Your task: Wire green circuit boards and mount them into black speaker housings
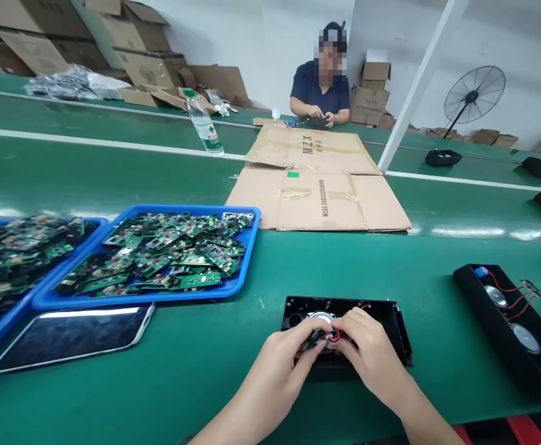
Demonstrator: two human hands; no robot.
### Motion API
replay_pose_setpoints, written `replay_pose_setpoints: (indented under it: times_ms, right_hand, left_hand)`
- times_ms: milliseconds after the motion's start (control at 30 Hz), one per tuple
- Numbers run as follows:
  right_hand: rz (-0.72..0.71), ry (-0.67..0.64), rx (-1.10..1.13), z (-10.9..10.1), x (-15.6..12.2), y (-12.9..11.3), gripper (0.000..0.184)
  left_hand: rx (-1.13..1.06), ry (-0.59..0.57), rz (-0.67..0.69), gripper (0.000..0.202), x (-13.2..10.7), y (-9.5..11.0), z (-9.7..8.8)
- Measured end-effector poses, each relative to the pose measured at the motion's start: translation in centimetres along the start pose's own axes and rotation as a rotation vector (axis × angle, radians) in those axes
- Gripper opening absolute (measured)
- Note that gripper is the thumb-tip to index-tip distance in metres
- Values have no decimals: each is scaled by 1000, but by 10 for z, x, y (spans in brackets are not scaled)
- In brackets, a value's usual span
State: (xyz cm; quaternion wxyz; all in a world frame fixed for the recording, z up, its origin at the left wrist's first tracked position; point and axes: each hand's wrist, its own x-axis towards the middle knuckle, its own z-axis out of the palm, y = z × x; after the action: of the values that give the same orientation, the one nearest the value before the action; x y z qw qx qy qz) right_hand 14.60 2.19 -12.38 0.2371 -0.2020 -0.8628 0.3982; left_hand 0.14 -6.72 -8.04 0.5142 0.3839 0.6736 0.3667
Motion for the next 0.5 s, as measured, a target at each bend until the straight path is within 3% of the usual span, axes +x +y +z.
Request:
replay_pose_setpoints:
  times_ms: [67, 133, 200, 267, 367, 500]
  right_hand:
    - [55, -19, 19, -9, -2, 3, 19]
    - [87, 55, -34, -23, -7, 9, 13]
    - [92, 200, -227, -36, -15, 17, 8]
    - [105, 276, -497, -43, -22, 25, 21]
    - [103, 216, -742, -38, -24, 30, 26]
    - [-46, 108, -824, -24, -11, 29, 30]
  left_hand:
    - [-20, 26, -53, 13, -1, 0, 1]
    - [-48, 70, -107, 15, -2, 0, 1]
    - [-70, 113, -144, 18, -3, -2, 0]
    - [-73, 146, -163, 20, -3, -4, 0]
    - [-89, 148, -162, 20, -2, -5, 0]
    - [-190, 89, -127, 21, 0, -4, 0]
